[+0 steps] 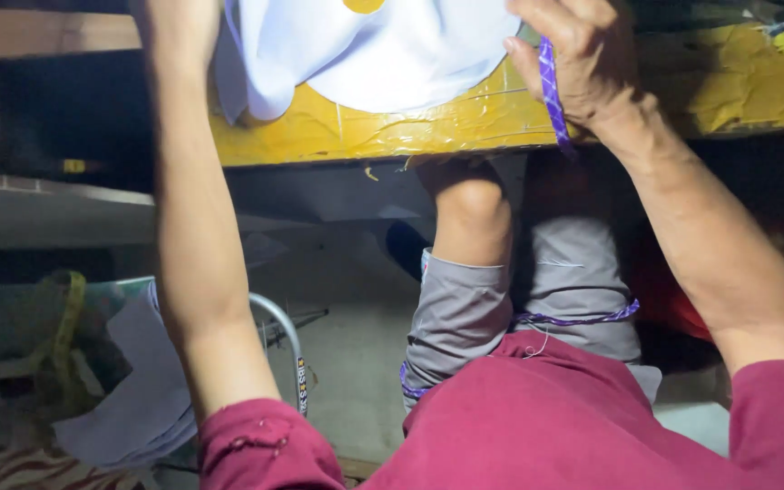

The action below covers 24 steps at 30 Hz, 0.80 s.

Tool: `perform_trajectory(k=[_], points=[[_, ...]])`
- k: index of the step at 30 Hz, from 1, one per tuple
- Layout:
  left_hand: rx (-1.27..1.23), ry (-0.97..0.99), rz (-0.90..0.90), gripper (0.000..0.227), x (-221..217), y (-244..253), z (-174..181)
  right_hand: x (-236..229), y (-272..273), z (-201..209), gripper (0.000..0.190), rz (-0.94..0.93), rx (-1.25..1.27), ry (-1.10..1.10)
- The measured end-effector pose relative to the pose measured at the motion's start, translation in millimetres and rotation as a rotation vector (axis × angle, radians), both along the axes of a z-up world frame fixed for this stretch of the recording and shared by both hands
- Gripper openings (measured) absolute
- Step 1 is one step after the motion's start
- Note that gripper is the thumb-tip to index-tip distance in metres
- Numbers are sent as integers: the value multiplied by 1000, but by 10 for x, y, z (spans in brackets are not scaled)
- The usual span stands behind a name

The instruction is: A person is sewing a purple decorative trim onto the curved edge of a white fabric piece at a workstation.

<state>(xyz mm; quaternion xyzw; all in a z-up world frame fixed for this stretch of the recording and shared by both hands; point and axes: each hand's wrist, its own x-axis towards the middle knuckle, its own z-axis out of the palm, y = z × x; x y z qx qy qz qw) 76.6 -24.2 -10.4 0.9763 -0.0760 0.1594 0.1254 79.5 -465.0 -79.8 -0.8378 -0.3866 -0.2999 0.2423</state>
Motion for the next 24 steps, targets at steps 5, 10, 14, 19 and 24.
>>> perform_trajectory(k=[5,10,14,19,24], points=[[6,-26,-24,59,-151,-91,-253,-154,-146,-15,51,-64,281,312],[-148,-541,-76,17,-469,-1087,-152,-652,-121,743,23,117,525,567],[-457,128,-507,79,-629,-2161,-476,-1105,-98,1037,6,21,543,871],[-373,-229,-642,7,-646,-2532,-352,-1183,-261,1143,20,14,172,482],[-407,-270,-678,12,-638,-2573,-388,-246,-248,340,39,-31,0,215]])
